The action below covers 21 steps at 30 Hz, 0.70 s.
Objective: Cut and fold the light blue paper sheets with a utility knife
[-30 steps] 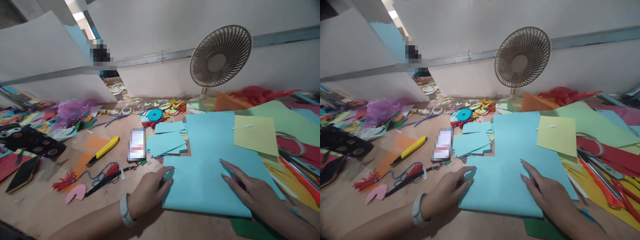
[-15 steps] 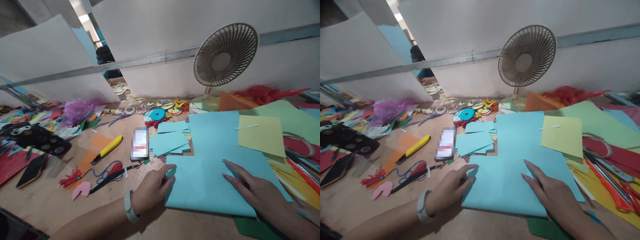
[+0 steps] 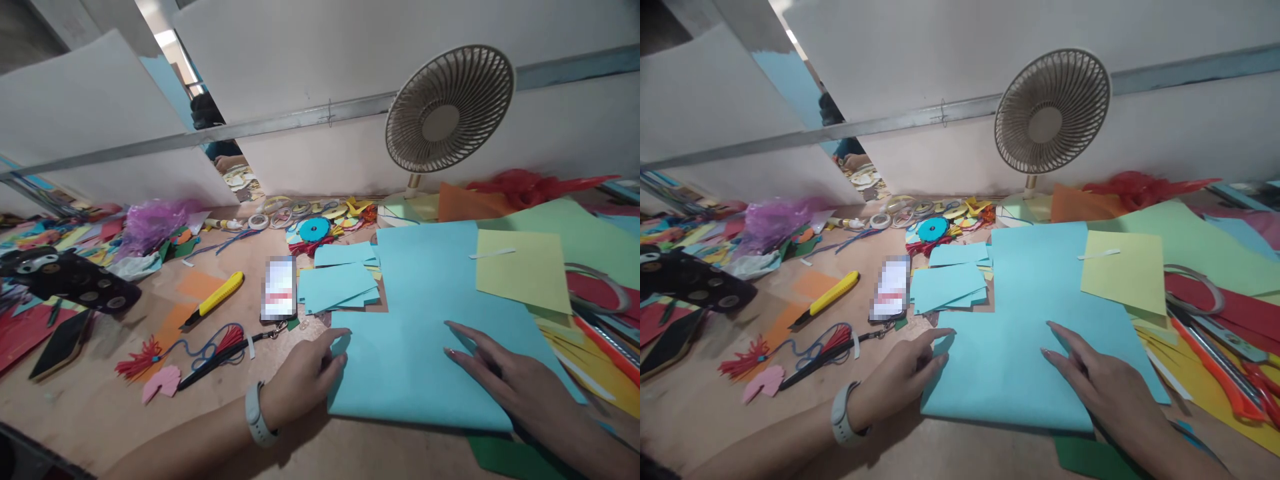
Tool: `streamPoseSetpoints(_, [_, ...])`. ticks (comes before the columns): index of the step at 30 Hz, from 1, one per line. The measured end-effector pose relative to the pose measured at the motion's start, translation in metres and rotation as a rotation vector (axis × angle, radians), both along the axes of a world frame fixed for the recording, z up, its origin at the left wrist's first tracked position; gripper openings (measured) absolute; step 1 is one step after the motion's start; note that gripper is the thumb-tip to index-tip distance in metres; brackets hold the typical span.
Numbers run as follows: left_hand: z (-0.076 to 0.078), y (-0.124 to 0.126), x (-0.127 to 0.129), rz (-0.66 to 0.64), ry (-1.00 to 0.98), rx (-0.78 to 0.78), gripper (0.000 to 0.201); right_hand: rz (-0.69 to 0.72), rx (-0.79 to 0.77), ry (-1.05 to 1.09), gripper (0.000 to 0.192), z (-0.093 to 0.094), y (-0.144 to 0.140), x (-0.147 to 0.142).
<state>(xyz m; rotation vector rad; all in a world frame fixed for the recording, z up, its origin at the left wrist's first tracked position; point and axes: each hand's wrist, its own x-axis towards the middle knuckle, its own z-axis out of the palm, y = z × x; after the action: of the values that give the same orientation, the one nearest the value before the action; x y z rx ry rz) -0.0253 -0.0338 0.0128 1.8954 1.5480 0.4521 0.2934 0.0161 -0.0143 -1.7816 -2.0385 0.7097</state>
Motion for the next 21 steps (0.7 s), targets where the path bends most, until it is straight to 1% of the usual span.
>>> streamPoseSetpoints(8, [-0.001,0.0008,-0.0005,-0.004,-0.011,-0.015,0.042,0.005,0.055,-0.011,0.077,-0.0048,0.0,0.0027])
streamPoseSetpoints(14, [0.0,0.0012,0.0004,0.007,-0.006,-0.022,0.042,-0.005,0.019,-0.025,0.086,-0.0037,0.0,0.0012])
streamPoseSetpoints(21, [0.0005,0.0011,0.0007,0.005,-0.002,-0.018,0.042,0.003,0.015,-0.034,0.083,-0.003,-0.0006,-0.0003])
